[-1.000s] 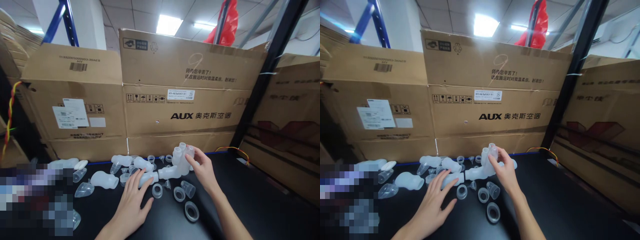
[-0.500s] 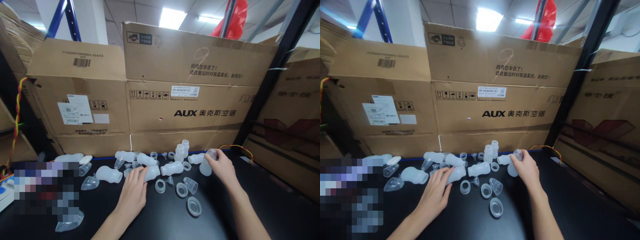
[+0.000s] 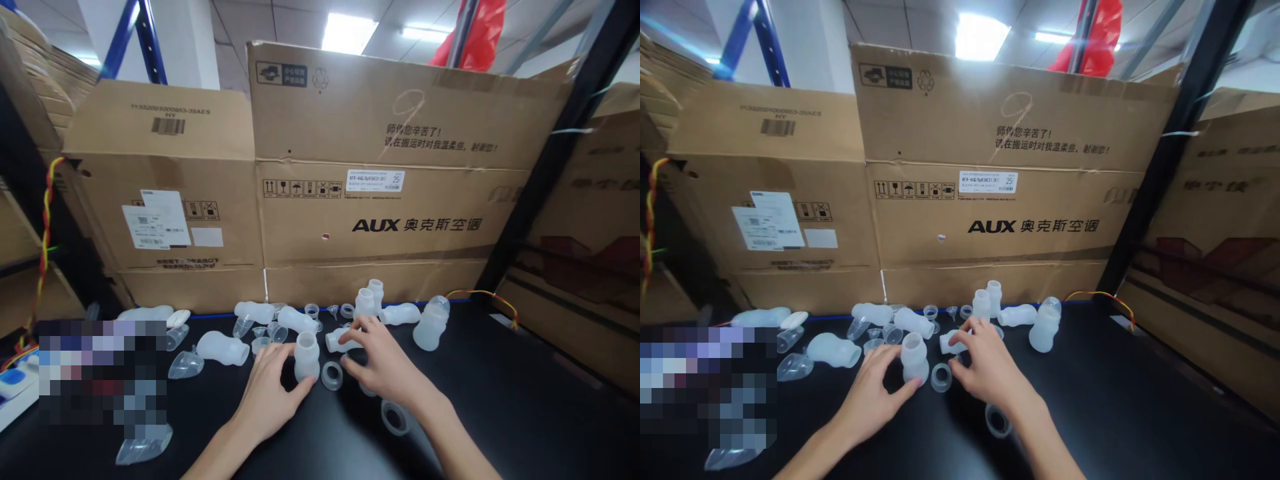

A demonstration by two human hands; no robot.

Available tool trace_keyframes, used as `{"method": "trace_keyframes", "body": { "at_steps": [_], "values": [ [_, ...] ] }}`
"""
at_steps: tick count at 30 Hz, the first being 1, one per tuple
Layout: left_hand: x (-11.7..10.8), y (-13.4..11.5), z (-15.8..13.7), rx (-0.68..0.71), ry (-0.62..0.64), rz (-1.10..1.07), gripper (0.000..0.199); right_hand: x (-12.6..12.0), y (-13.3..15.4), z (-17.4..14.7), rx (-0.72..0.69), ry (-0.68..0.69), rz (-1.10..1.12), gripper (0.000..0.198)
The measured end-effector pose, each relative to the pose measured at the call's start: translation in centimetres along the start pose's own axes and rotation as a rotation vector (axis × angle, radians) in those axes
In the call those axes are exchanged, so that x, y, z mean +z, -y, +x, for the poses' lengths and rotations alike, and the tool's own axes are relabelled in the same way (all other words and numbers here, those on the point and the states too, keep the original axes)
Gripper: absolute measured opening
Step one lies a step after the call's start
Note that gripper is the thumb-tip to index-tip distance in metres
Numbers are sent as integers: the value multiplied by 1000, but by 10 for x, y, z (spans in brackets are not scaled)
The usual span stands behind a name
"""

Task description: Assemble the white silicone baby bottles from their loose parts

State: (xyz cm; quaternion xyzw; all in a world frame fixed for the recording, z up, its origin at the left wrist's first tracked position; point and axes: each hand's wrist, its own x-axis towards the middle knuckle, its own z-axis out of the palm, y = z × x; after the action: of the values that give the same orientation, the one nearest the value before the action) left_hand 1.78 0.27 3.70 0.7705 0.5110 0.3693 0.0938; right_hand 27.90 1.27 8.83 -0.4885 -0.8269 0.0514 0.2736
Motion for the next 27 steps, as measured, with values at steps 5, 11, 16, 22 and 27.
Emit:
{"method": "trace_keyframes", "body": {
  "at_steps": [5, 11, 16, 22, 27],
  "values": [
    [-4, -8, -2, 12, 96, -55, 33, 12, 5, -2, 56, 167, -146, 19],
    [-3, -21, -9, 45, 197, -155, 41, 9, -8, -5, 109, 224, -141, 31],
    [-5, -21, -9, 49, 218, -146, 41, 4, -15, -6, 174, 143, 33, 26],
    [-8, -22, -8, 65, 215, -135, 38, -8, 12, 0, 163, -72, 547, 33],
    [-9, -25, -5, 95, 208, -107, 28, -7, 23, -1, 149, -75, 684, 32]
  ]
}}
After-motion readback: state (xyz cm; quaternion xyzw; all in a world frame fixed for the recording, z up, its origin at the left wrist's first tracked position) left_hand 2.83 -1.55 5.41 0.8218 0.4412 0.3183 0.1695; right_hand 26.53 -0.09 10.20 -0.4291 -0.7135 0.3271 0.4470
